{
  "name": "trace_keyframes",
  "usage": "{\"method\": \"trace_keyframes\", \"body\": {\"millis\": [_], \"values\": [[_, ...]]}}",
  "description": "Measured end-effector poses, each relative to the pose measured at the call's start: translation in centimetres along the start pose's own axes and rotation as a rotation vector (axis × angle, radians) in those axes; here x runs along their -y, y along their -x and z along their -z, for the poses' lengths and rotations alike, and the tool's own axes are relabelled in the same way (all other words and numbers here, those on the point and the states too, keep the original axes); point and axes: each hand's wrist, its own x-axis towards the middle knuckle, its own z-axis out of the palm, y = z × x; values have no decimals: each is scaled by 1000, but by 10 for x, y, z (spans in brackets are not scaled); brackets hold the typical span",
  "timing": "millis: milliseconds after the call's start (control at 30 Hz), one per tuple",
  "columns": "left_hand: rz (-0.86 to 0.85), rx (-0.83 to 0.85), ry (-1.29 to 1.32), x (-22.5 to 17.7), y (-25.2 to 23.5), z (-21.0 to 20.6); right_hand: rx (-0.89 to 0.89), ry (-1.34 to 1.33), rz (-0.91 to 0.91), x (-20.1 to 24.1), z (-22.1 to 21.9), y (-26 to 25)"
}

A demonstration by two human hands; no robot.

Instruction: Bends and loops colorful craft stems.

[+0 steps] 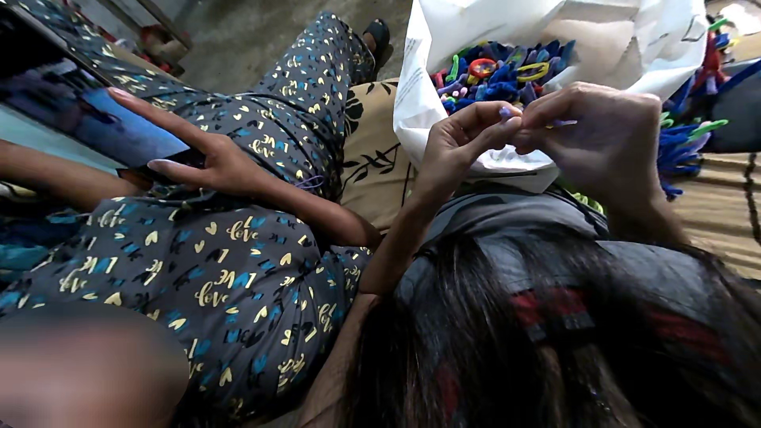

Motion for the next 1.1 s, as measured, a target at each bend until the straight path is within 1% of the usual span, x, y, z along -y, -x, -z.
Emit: {"method": "trace_keyframes", "body": {"millis": [300, 433, 733, 1100], "values": [[-19, 55, 25, 0, 0, 3, 43, -145, -70, 4, 1, -1], [-25, 57, 44, 0, 1, 2, 51, -185, -73, 3, 1, -1], [-109, -39, -70, -2, 4, -4, 46, -135, -57, 2, -1, 0], [-131, 23, -80, -6, 4, -1, 45, -172, -67, 4, -2, -1]]}}
